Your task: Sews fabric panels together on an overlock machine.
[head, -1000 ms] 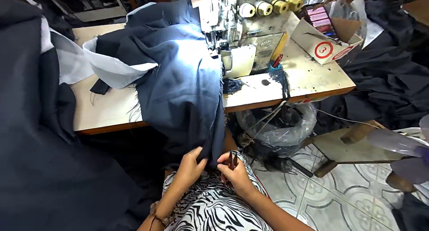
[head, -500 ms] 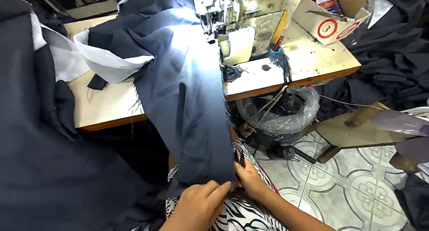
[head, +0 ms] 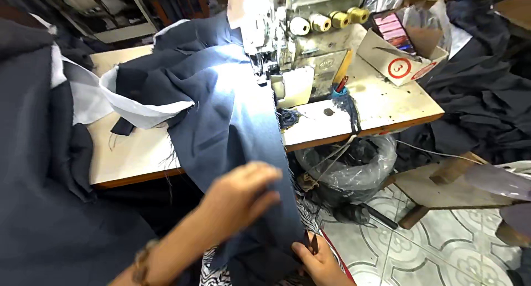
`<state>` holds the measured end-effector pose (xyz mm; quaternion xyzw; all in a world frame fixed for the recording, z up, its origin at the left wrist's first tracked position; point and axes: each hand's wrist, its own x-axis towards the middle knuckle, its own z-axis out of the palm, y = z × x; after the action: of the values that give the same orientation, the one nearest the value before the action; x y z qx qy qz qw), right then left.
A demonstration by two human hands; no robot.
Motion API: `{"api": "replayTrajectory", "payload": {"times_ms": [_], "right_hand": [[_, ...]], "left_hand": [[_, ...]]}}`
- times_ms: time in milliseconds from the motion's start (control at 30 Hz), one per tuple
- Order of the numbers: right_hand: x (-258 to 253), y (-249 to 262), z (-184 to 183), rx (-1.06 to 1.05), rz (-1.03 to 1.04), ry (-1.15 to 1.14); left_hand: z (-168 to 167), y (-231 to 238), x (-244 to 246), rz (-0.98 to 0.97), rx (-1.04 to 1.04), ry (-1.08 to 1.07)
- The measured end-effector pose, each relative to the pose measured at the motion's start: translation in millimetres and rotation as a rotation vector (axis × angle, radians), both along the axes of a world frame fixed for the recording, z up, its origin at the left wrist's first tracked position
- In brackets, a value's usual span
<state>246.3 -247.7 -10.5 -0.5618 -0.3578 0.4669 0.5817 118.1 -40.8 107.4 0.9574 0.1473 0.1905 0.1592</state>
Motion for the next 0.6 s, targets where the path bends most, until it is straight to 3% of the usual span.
{"api": "replayTrajectory", "payload": {"times_ms": [100, 200, 233, 333, 467, 600], "right_hand": [[4.0, 9.4, 8.0, -0.033, -0.061, -0.012], [16.4, 32.7, 6.8, 0.015, -0.079, -0.051], [20.2, 42.6, 3.8, 0.037, -0.082, -0.072], [30.8, 71.3, -3.4, 0.061, -0.066, -0.079], [44.4, 108.3, -1.6, 0.055, -0.072, -0.103], [55.1, 143.0, 12.3, 0.055, -0.077, -0.106]], "left_hand": [[52.5, 78.6, 26.3, 0.348, 0.167, 0.188], [73.4, 136.4, 49.2, 0.489, 0.081, 0.474], [71.4, 156.9, 55.4, 0.477, 0.094, 0.527], [29.9, 228.9, 59.5, 0.389, 0.274, 0.409], [74.2, 232.6, 80.5, 0.442, -0.026, 0.691], [78.0, 257.1, 96.9, 0.468, 0.01, 0.726]]}}
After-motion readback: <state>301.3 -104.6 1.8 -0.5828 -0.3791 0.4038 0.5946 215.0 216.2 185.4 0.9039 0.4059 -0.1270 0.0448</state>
